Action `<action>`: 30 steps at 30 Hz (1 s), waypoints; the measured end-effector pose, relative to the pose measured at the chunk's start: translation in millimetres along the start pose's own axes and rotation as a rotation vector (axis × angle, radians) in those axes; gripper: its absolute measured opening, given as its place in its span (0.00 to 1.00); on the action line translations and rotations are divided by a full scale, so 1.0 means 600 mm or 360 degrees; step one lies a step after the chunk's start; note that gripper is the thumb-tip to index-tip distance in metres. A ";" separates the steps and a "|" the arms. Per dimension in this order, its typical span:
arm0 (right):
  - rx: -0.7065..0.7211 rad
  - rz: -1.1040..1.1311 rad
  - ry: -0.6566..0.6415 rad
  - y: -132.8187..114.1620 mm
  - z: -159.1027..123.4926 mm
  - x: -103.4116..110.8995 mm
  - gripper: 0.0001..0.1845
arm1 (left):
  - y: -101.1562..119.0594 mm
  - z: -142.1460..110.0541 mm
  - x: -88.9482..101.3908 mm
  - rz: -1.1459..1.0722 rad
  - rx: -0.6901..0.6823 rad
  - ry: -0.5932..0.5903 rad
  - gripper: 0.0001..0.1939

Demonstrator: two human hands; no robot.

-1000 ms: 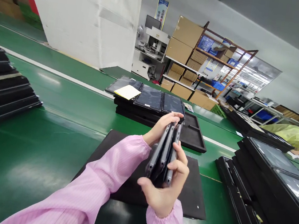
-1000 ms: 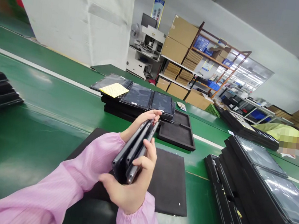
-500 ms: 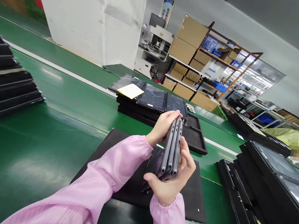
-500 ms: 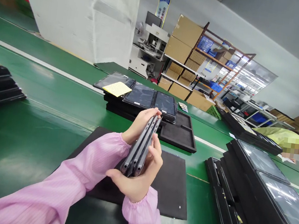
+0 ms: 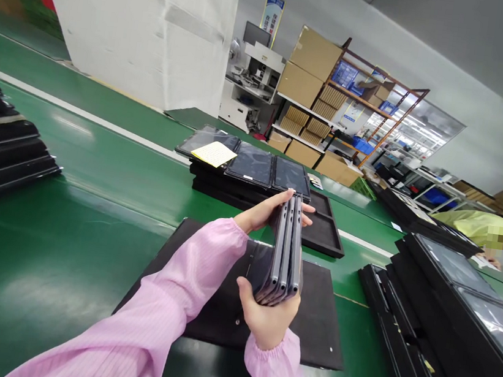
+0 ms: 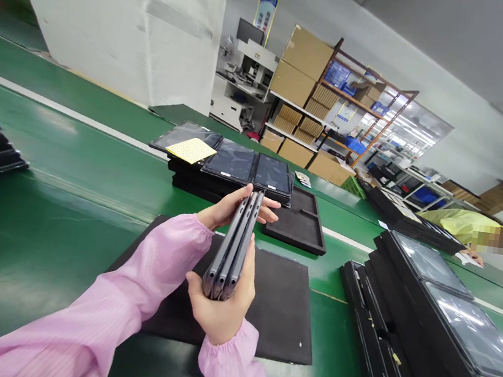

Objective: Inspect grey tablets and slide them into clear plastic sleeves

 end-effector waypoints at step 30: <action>0.0126 0.0346 -0.0087 0.012 -0.011 -0.011 0.53 | 0.019 -0.014 -0.018 0.0591 -0.0467 0.0382 0.40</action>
Point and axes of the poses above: each hand's wrist, its own z-axis towards the middle knuckle, its own x-axis out of the back of the hand, y = z × x, the point moved 2 cm from there along z, towards the middle knuckle, and after that the axes turned 4 degrees about -z, right-handed, at the moved point
